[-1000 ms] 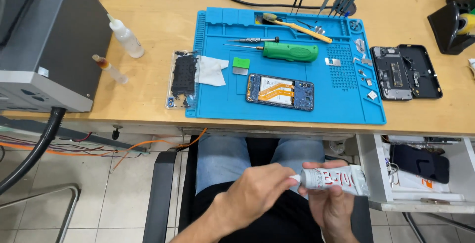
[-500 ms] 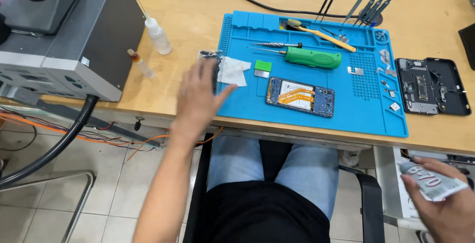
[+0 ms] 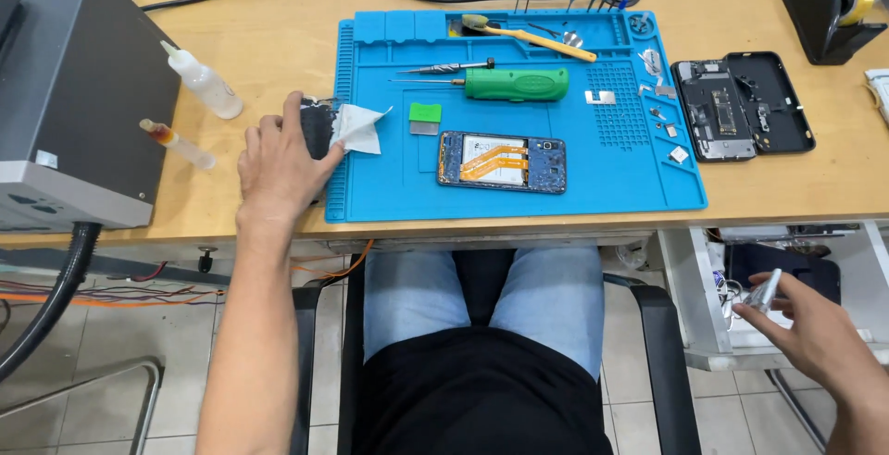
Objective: The person scrapes adhesive residue from a transparent smartphone back cover using a green electric screwdriver. They then apply glue from a tube to the cover's edges and camera area. Finally, they use the screwdriver to work on the disassembled phone chassis on the mat.
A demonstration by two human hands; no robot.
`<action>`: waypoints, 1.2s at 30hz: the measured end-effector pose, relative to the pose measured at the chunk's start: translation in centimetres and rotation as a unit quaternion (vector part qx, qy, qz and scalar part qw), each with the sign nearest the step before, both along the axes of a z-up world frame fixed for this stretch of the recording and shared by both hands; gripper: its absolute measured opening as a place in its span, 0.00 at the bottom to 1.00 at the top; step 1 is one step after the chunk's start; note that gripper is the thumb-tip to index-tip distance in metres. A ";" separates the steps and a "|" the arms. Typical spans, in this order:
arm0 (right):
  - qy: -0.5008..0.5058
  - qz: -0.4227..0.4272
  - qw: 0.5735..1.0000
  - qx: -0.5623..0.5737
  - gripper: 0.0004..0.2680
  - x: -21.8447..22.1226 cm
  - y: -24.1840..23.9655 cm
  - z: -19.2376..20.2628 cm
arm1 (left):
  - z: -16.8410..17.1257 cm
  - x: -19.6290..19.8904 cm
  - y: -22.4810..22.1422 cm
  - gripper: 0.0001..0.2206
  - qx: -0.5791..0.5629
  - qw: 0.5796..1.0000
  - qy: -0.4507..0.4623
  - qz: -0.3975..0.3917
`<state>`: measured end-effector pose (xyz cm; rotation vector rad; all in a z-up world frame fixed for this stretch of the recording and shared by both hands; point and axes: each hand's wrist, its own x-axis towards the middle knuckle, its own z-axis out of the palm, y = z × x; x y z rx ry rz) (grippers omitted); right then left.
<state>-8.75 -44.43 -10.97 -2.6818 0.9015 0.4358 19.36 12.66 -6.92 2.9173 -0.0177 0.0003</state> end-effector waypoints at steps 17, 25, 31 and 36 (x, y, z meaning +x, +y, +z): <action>0.166 0.024 0.984 -0.068 0.19 -1.1 -9.9 -11.5 | -4.5 4.0 -1.8 0.06 0.028 0.937 -0.246 -0.248; 0.148 0.009 0.989 -0.012 0.21 -0.4 -6.2 -12.6 | -0.4 8.8 -6.6 0.24 -0.076 0.954 -0.208 -0.204; 0.120 0.024 0.992 -0.008 0.24 -0.4 -7.0 -10.5 | -3.1 7.9 -13.2 0.22 -0.031 0.909 -0.209 -0.358; 0.041 -0.025 0.997 -0.060 0.24 5.8 -0.6 1.6 | -4.9 9.3 -16.5 0.25 0.055 0.879 -0.333 -0.337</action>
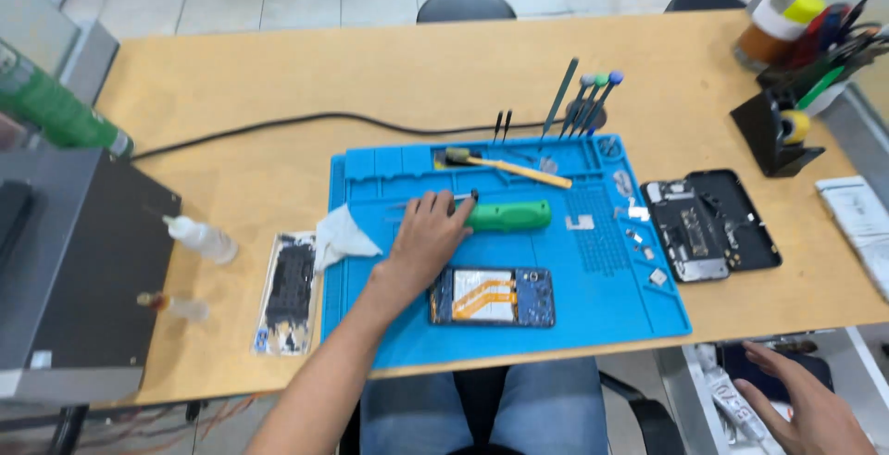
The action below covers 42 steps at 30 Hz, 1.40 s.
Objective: The person scrapes adhesive residue from a transparent smartphone back cover using a green electric screwdriver. They then apply glue from a tube to the cover's edges and camera area. Finally, they use the screwdriver to work on the disassembled phone chassis on the mat.
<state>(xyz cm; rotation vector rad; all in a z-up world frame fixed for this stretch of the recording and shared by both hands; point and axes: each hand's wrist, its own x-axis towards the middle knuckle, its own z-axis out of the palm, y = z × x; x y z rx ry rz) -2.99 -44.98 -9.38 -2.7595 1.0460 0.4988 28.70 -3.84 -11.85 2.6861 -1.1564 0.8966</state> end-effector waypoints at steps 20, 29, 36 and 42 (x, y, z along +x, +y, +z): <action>-0.279 0.284 0.854 0.334 0.34 12.6 17.6 6.5 | 15.3 -9.6 4.3 0.09 -0.181 0.967 0.002 -0.178; -0.292 -0.166 0.447 0.829 0.17 3.7 25.8 -2.4 | 2.2 -9.1 4.8 0.41 -0.005 0.952 0.305 -0.005; -0.187 -0.180 0.400 0.879 0.20 5.7 31.1 -2.1 | 2.6 -13.2 6.7 0.33 -0.145 0.917 0.371 0.014; -0.107 -0.200 0.410 0.883 0.22 4.9 33.3 -3.1 | 0.0 -18.1 7.0 0.18 -0.219 0.910 0.351 0.011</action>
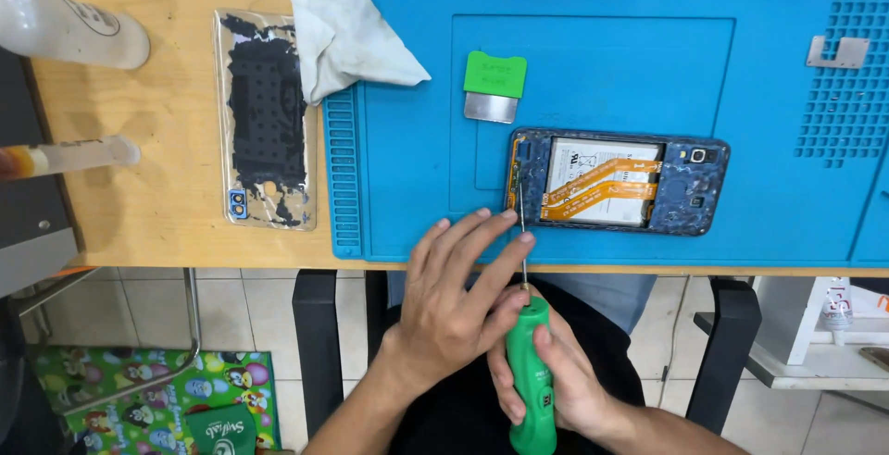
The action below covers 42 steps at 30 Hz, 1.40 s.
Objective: The person scrapes adhesive residue from a transparent smartphone back cover using a green electric screwdriver. They then apply glue from a tube to the cover's edges and camera area. Finally, they use the screwdriver to work on the disassembled phone chassis on the mat.
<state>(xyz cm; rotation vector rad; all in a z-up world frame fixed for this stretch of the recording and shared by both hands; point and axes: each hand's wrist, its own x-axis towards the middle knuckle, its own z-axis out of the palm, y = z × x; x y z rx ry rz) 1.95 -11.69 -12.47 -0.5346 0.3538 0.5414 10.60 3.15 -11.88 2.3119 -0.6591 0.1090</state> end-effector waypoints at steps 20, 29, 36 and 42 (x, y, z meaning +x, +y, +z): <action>0.002 0.011 1.000 0.025 0.19 0.5 1.0 0.1 | -1.0 0.3 0.2 0.22 0.002 0.997 -0.080 0.018; -0.008 0.013 1.000 0.020 0.18 1.1 1.7 0.2 | -0.9 0.6 0.6 0.22 -0.006 0.996 -0.088 -0.001; -0.024 0.014 0.999 -0.019 0.16 0.9 1.7 -0.4 | -1.5 0.6 0.7 0.22 0.011 0.992 -0.128 -0.004; -0.029 0.007 0.999 -0.015 0.16 0.9 1.6 -0.5 | -1.5 0.6 0.7 0.24 0.002 0.991 -0.132 -0.002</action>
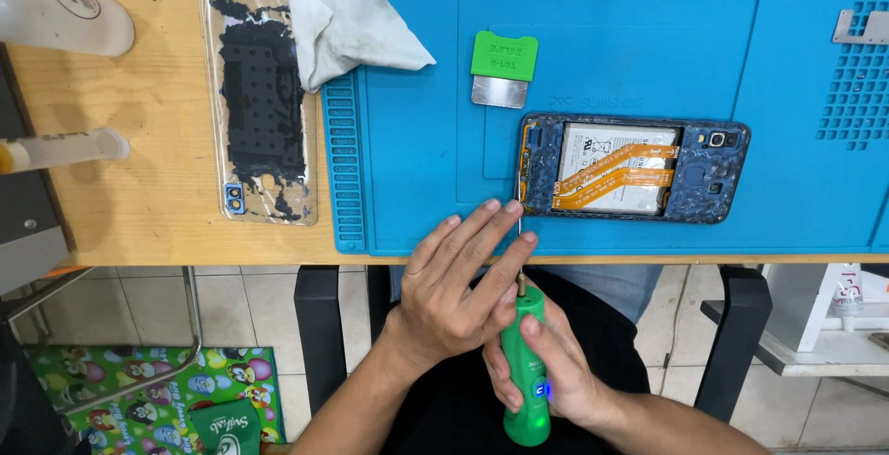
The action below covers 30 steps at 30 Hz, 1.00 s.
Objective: The person scrapes adhesive residue from a transparent smartphone back cover using a green electric screwdriver. They then apply glue from a tube to the cover's edges and camera area. Finally, they use the screwdriver to work on the disassembled phone chassis on the mat.
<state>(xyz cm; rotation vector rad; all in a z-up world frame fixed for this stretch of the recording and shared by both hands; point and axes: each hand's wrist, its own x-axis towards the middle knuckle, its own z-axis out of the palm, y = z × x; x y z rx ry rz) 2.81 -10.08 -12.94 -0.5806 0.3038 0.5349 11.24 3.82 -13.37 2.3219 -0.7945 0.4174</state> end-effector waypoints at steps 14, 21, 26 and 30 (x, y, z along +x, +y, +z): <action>0.022 -0.007 1.000 0.021 0.16 -1.1 0.0 -0.2 | -0.3 -0.1 -0.1 0.22 -0.024 0.999 -0.023 0.004; 0.017 0.001 1.000 0.026 0.16 -1.2 0.0 0.0 | -0.3 0.0 0.0 0.23 -0.030 0.999 -0.030 -0.006; 0.013 -0.007 1.000 0.008 0.16 -1.3 0.1 0.2 | -0.2 -0.1 -0.1 0.23 -0.021 0.999 -0.029 -0.002; 0.013 0.001 1.000 0.024 0.16 -1.7 -0.1 -0.1 | -0.4 -0.2 0.1 0.22 -0.024 0.999 -0.019 -0.013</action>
